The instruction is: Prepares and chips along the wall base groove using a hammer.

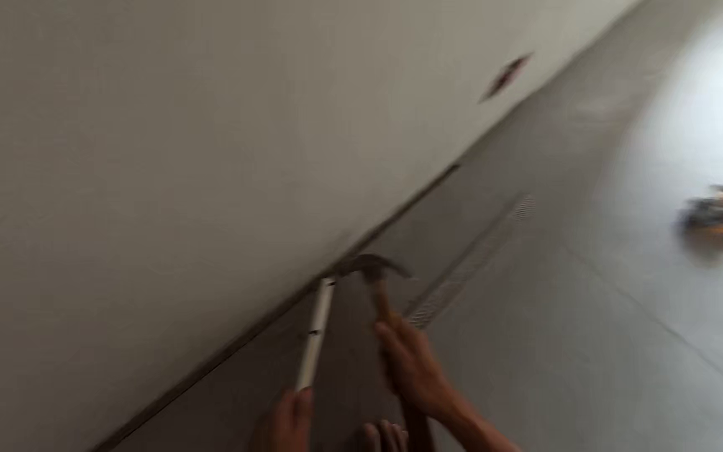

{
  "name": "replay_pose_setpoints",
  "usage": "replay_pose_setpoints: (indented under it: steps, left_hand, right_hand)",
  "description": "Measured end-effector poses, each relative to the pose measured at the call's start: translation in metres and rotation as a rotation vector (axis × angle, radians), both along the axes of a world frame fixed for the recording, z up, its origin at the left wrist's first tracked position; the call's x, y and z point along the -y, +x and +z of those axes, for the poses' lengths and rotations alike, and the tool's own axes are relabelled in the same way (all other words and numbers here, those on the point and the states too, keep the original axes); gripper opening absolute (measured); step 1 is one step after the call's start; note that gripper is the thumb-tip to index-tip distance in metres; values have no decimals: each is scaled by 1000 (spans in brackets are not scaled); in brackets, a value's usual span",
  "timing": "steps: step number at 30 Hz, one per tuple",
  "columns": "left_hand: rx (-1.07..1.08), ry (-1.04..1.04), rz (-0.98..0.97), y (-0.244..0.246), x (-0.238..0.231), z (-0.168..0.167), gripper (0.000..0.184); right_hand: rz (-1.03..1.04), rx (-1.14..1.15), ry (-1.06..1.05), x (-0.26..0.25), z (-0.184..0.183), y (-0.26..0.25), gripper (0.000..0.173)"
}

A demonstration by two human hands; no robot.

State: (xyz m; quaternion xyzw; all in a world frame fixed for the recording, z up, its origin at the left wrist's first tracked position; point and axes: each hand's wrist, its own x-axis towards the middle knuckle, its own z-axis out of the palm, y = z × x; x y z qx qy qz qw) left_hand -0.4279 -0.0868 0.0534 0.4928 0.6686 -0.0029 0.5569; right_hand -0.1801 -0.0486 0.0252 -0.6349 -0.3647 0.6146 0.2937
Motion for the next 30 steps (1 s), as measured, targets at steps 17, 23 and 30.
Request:
replay_pose_setpoints:
  steps: [17, 23, 30]
  left_hand:
    - [-65, -153, -10, 14, -23, -6, 53]
    - [-133, -188, -65, 22, -25, 3, 54]
    - [-147, -191, -42, 30, -24, 5, 53]
  right_hand:
    - [42, 102, -25, -8, -10, -13, 37]
    - [-110, 106, 100, 0, -5, -21, 33]
    - [-173, 67, 105, 3, -6, -14, 37]
